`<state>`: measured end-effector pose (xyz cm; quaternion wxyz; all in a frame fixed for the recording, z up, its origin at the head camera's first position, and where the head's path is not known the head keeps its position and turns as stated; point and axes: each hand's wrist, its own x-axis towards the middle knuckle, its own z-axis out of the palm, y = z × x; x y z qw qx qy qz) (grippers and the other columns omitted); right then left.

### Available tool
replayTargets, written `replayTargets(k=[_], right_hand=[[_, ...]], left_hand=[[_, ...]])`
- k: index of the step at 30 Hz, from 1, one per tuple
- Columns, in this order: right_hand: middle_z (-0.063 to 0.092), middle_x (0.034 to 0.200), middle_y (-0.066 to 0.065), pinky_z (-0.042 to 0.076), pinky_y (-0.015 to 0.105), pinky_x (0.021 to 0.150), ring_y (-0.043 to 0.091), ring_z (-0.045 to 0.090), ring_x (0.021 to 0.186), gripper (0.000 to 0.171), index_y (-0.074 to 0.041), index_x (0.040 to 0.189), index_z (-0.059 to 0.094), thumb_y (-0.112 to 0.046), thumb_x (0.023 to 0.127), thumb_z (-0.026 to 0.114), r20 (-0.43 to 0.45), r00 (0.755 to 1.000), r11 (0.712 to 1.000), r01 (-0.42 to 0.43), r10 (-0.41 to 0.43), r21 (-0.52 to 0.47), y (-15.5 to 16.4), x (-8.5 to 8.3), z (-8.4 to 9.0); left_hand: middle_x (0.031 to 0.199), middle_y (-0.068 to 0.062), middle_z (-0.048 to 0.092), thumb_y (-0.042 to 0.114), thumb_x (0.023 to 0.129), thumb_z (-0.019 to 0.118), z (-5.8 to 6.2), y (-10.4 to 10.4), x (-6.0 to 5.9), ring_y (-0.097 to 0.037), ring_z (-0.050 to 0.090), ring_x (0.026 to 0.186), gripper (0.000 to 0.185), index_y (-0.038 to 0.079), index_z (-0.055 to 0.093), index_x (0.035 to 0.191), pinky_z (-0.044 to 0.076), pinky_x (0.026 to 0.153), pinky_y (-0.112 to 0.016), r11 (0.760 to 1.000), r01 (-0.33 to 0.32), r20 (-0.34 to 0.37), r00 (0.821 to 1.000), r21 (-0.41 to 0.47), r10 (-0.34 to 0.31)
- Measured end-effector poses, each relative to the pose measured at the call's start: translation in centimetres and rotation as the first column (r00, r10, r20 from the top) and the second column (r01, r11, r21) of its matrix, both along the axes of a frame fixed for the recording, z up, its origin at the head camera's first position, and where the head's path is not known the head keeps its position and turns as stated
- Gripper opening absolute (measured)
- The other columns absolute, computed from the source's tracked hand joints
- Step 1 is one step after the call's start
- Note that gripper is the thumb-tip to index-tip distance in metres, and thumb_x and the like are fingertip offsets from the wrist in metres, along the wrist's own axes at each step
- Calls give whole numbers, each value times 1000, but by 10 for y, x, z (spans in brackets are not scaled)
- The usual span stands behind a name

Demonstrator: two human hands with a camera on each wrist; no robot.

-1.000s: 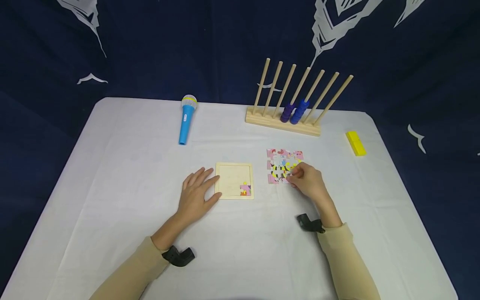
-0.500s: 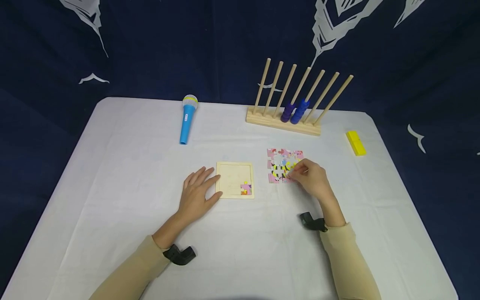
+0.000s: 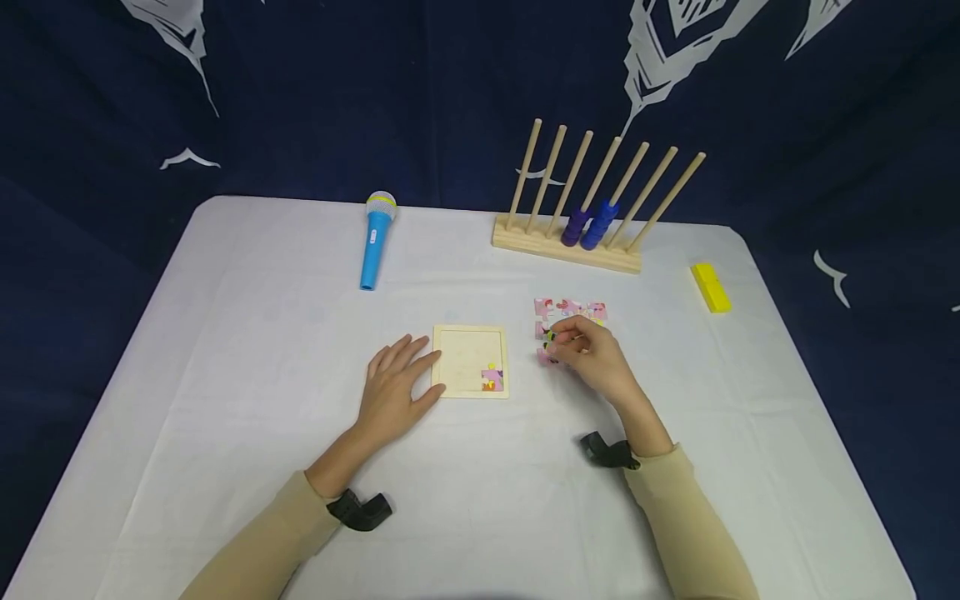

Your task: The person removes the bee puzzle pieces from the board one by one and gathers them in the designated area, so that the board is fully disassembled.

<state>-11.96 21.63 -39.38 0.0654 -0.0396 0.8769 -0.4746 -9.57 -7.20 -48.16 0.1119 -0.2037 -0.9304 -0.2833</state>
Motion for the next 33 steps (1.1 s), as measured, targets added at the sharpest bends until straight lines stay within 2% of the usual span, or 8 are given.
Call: replayTargets(k=[6, 11, 14, 22, 33], right_hand=[[58, 102, 14, 45, 26, 65, 20, 56, 76, 34, -4, 108, 56, -14, 77, 68, -16, 995, 994, -102, 102, -23, -23, -2, -23], [58, 103, 9, 43, 30, 66, 17, 55, 75, 35, -8, 108, 57, -12, 75, 69, -84, 978, 981, -193, 192, -7, -41, 1, -32], [57, 102, 9, 43, 29, 64, 15, 53, 73, 37, -9, 108, 57, -13, 75, 70, -91, 970, 974, -226, 227, 18, -47, 4, -37], [58, 98, 8, 40, 24, 59, 17, 51, 67, 39, -8, 106, 59, -14, 70, 75, -83, 974, 978, -208, 210, 28, -54, 8, -42], [57, 93, 2, 37, 23, 57, 15, 50, 70, 38, -14, 104, 61, -18, 69, 75, -123, 971, 973, -188, 205, 137, -58, 9, -52]], left_hand=[[134, -10, 43, 34, 79, 63, 0, 1, 1, -29, 27, 129, 47, 11, 56, 120, 14, 102, -51, 1000, -2, 9, 1000, 6, 2], [134, -10, 43, 33, 80, 63, 0, 1, 1, -29, 28, 129, 46, 12, 56, 120, 15, 103, -50, 1000, 1, 11, 1000, 6, -1], [134, -10, 43, 34, 80, 62, 0, 1, 1, -29, 28, 129, 46, 11, 56, 120, 14, 103, -51, 1000, 4, 10, 1000, 2, -4], [134, -10, 44, 34, 79, 62, 1, 0, -1, -29, 28, 129, 46, 11, 57, 119, 13, 104, -52, 1000, 6, -1, 1000, -3, -6], [133, -10, 44, 35, 79, 63, 1, 0, 0, -29, 29, 128, 47, 12, 57, 119, 13, 103, -52, 1000, -1, -3, 1000, -8, 1]])
